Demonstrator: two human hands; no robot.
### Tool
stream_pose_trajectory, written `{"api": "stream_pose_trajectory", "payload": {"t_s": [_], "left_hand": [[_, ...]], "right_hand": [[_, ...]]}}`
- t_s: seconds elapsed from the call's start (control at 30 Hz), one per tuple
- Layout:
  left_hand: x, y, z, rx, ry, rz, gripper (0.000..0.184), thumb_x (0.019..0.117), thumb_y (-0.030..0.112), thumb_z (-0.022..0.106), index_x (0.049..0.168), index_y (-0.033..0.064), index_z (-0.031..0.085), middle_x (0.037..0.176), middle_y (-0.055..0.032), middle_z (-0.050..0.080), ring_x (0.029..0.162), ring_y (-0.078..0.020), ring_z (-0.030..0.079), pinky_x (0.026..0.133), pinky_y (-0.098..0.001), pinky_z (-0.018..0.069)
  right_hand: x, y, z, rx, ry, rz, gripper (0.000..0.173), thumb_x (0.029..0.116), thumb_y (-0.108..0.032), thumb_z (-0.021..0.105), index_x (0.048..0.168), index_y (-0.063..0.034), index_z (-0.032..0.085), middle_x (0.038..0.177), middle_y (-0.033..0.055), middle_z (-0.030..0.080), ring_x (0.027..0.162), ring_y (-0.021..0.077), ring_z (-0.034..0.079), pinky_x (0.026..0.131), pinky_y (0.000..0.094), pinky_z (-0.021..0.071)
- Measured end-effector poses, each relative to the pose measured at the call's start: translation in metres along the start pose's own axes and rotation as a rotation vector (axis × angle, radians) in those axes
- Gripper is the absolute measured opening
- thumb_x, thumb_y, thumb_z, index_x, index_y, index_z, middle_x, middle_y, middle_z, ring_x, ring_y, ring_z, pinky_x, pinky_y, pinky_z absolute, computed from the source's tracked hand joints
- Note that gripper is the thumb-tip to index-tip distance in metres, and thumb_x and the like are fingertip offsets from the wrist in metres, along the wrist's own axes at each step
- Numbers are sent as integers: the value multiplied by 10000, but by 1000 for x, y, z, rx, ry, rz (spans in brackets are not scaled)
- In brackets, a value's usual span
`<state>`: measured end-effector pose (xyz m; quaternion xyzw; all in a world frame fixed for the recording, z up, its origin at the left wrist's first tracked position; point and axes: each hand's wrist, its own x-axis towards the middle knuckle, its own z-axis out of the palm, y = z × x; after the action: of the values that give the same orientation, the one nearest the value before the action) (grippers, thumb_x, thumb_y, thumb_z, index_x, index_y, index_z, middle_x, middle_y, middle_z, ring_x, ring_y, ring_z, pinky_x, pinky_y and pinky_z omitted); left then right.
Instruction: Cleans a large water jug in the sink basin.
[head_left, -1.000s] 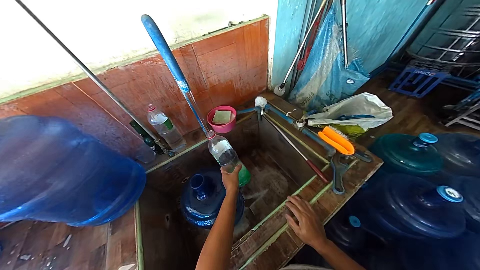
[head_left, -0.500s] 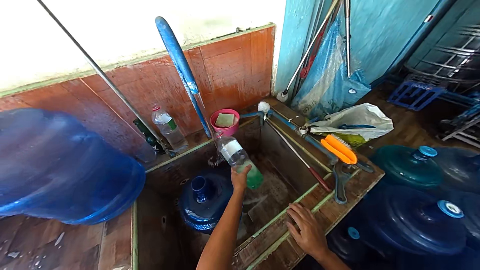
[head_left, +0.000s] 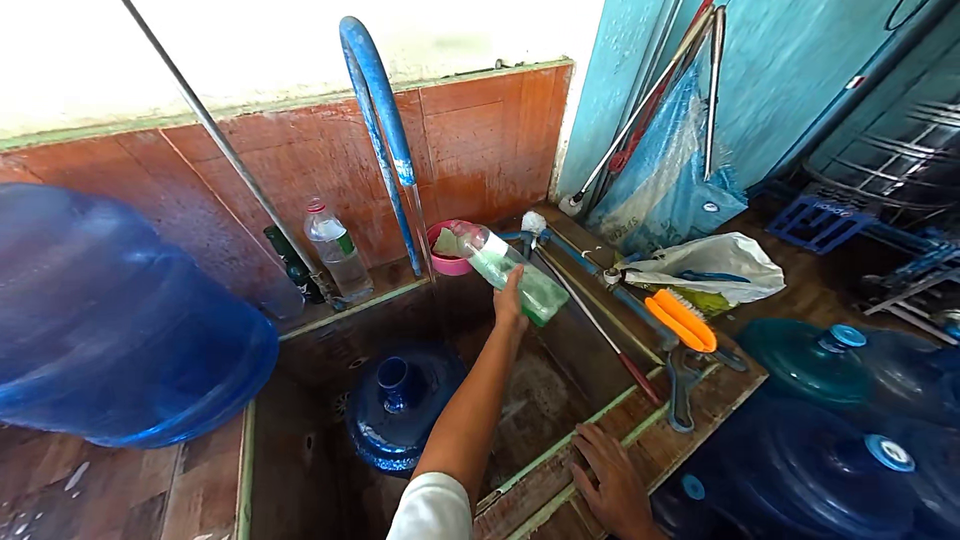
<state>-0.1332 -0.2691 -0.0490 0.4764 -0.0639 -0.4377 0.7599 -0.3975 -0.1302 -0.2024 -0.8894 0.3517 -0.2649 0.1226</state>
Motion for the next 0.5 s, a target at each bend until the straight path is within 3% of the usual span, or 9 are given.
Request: {"api": "stream_pose_trajectory", "payload": {"t_s": [0.17, 0.33, 0.5], "left_hand": [[11, 5, 6, -70, 58, -37, 440, 1044, 274, 584, 1386, 9, 501, 1235, -212, 620, 1060, -277, 633, 908, -443, 539], [17, 8, 8, -178, 74, -107, 472, 1050, 331, 561, 1412, 37, 487, 1329, -197, 585, 1148, -288, 607, 948, -471, 526], [22, 16, 9, -219, 53, -120, 438, 1060, 345, 529, 1400, 73, 483, 1286, -163, 599, 1109, -259, 615, 912, -455, 538]], "right_hand": [[0, -1, 0, 16, -14, 13, 448, 955, -334, 519, 1144, -4, 755, 1321, 188, 684, 1281, 405, 615, 1062, 606, 454], [-1, 1, 2, 6, 7, 11, 443, 955, -340, 512, 1133, -20, 761, 1312, 173, 692, 1273, 388, 624, 1049, 596, 467], [-1, 1, 3, -2, 15, 8, 458, 963, -359, 494, 1132, -30, 764, 1312, 162, 695, 1269, 378, 630, 1052, 583, 470]]}}
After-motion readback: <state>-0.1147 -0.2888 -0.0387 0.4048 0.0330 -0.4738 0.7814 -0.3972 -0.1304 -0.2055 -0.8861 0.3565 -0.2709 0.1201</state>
